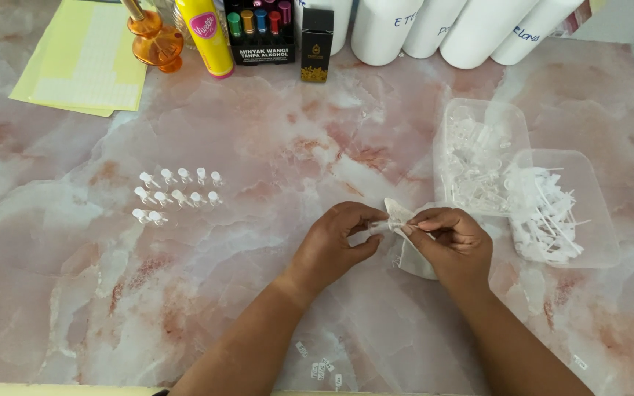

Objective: Assembling small plastic perfume sprayer components by inserting dip tubes into sprayer heads.

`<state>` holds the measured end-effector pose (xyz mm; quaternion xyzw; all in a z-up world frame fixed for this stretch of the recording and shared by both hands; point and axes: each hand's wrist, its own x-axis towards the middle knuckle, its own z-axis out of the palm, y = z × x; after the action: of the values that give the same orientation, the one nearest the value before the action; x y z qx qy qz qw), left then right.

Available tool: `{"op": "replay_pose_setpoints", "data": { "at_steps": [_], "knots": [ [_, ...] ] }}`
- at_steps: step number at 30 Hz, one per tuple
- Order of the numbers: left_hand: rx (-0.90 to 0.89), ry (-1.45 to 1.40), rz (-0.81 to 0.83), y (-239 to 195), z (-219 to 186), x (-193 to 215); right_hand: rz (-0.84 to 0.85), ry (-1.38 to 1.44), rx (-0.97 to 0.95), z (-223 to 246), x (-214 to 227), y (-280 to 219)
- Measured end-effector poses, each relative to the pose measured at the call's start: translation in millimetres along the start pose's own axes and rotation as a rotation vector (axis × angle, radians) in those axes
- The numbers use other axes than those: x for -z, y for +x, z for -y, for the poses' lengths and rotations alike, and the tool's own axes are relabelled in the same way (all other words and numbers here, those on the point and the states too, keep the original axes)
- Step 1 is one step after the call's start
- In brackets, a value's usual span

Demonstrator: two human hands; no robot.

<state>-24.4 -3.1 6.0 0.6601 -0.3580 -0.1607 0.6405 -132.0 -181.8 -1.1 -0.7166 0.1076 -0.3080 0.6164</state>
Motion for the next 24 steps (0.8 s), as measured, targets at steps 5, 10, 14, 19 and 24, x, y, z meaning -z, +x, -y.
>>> {"op": "replay_pose_setpoints", "data": {
  "at_steps": [5, 10, 14, 19, 24],
  "knots": [
    [0.026, -0.053, 0.001, -3, -2, 1, -0.045, 0.187, -0.2, -7, 4, 5],
    [0.085, -0.18, 0.035, -2, 14, -3, 0.033, 0.297, -0.232, -22, 15, 14],
    [0.203, -0.365, 0.037, 1, 15, -3, 0.07, 0.327, -0.187, -34, 19, 10],
    [0.304, -0.483, 0.043, 1, 2, 2, 0.109, 0.245, -0.08, -22, 20, 10],
    [0.314, -0.401, 0.058, 5, -2, 7, 0.133, 0.107, 0.079, 1, 6, 2]
  ]
}}
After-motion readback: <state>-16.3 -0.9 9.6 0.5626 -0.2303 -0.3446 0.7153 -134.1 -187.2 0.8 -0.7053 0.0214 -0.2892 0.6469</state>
